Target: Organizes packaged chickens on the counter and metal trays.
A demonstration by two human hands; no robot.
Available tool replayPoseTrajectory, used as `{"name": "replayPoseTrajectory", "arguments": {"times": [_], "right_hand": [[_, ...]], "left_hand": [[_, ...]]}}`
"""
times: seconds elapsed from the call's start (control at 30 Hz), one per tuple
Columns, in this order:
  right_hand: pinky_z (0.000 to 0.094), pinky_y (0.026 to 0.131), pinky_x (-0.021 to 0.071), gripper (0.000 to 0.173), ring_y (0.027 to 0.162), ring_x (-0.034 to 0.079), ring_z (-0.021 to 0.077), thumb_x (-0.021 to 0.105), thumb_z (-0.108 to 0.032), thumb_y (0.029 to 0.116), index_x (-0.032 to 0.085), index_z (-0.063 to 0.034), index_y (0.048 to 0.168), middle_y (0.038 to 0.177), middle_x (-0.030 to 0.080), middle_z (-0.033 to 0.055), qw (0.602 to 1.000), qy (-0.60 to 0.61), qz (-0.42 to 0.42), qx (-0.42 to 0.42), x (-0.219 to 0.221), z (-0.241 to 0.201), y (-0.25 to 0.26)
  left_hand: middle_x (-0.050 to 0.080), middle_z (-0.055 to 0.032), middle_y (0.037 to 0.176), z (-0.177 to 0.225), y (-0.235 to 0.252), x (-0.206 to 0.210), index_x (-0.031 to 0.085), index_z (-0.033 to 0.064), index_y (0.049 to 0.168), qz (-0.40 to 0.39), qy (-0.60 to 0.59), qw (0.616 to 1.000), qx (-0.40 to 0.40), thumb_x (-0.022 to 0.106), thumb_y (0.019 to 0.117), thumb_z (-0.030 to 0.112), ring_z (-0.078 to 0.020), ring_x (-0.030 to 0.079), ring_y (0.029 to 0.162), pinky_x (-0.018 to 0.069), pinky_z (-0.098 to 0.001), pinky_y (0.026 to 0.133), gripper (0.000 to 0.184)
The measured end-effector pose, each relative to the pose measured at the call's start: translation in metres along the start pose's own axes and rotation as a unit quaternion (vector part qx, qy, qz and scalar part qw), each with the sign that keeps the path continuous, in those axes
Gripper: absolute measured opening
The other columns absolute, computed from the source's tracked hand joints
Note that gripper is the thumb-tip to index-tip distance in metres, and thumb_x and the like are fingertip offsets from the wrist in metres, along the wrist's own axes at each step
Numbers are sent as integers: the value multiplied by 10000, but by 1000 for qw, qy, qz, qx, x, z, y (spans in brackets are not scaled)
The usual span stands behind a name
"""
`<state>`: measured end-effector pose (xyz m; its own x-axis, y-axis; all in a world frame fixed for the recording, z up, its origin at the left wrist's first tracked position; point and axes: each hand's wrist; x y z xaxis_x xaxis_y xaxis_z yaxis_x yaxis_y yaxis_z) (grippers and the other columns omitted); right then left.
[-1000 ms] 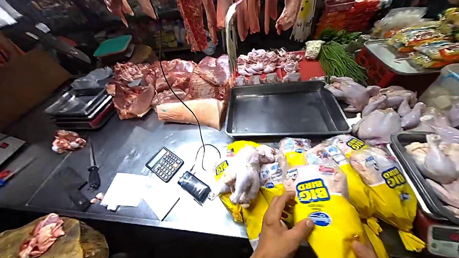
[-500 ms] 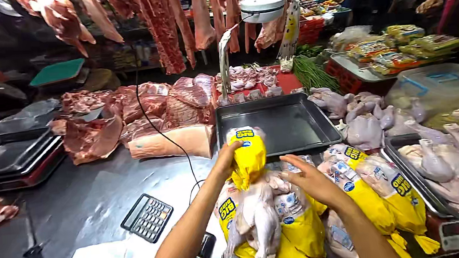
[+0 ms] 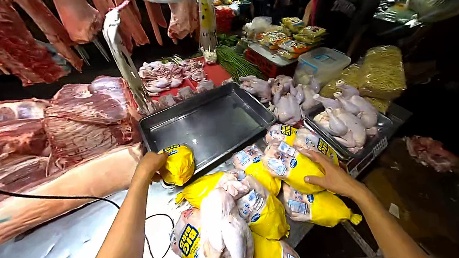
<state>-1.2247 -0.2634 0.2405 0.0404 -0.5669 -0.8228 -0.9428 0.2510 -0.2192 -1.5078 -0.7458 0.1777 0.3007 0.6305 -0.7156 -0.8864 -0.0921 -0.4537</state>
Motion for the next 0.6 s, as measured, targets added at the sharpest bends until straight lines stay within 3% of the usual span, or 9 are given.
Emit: {"name": "replayPoseTrajectory", "arguments": {"times": [0.07,0.13,0.23,0.3,0.33,0.4,0.5,0.57,0.6], "right_hand": [[620,1140,388,1131,1458,391,416,897,-479,719,297,-179,1629,1641,322,186,994,-111,-9,-12,25,-2,1],[644,1150,337,1153,1496,298,461,892,-534,710,276,-243,1641,1688,209,193,982,-190,-7,-11,43,-5,1],[616,1152,358,1073,1491,320,446,839,-580,748,307,-279,1629,1676,243,191,976,-212,3,-50,43,5,8],[614,1110,406,1030,1445,388,450,809,-604,760,340,-276,1617,1644,307,205,977,-202,-9,-68,37,8,14],[611,1054,454,1006,1394,449,443,798,-616,756,371,-278,1601,1611,364,199,978,-197,-5,-70,35,8,17],[611,996,495,993,1322,525,414,825,-584,728,419,-261,1574,1535,469,176,988,-145,10,-56,31,5,24],[561,1123,435,999,1396,489,344,856,-407,750,375,-154,1587,1549,467,181,998,53,-18,-19,16,6,26],[476,1134,452,829,1403,490,253,709,-317,857,365,-112,1583,1566,457,141,965,258,-50,20,21,11,11],[453,1071,496,698,1318,555,211,596,-331,915,416,-104,1550,1491,531,114,934,352,-42,52,28,8,-7]], "left_hand": [[650,-357,1171,11,-13,-9,672,-63,1171,40,119,990,61,600,999,392,-540,627,1113,454,-758,902,492],[659,-325,1187,24,-43,-12,670,-21,1232,59,118,979,156,632,991,347,-521,625,1133,452,-744,938,441],[677,-193,1258,48,-129,0,620,30,1349,10,-49,954,296,605,1031,291,-317,691,1090,542,-547,966,412],[695,-138,1220,56,-198,32,619,2,1323,-56,-233,901,363,582,1017,208,-211,715,1015,600,-415,902,371],[682,-147,1254,60,-231,56,602,-31,1323,-101,-334,862,368,574,998,163,-214,716,1033,612,-409,904,379],[637,-175,1297,72,-287,113,553,-66,1343,-184,-478,809,287,580,968,97,-227,707,1043,611,-413,909,409],[499,-230,1442,95,-319,201,429,-26,1475,-262,-522,806,102,591,988,62,-300,637,1149,574,-450,935,520],[418,-270,1524,103,-316,241,320,-5,1561,-252,-487,833,73,615,980,101,-348,558,1273,531,-495,985,660],[408,-282,1530,105,-314,250,288,-5,1580,-241,-461,849,86,630,973,145,-358,531,1299,510,-500,1002,711]]}}
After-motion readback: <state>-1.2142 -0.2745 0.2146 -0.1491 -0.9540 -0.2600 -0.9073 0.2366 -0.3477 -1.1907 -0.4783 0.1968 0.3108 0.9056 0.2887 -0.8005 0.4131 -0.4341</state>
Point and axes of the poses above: each hand's wrist, its own y-axis towards the middle knuckle, its own x-axis out of the palm, z = x × y
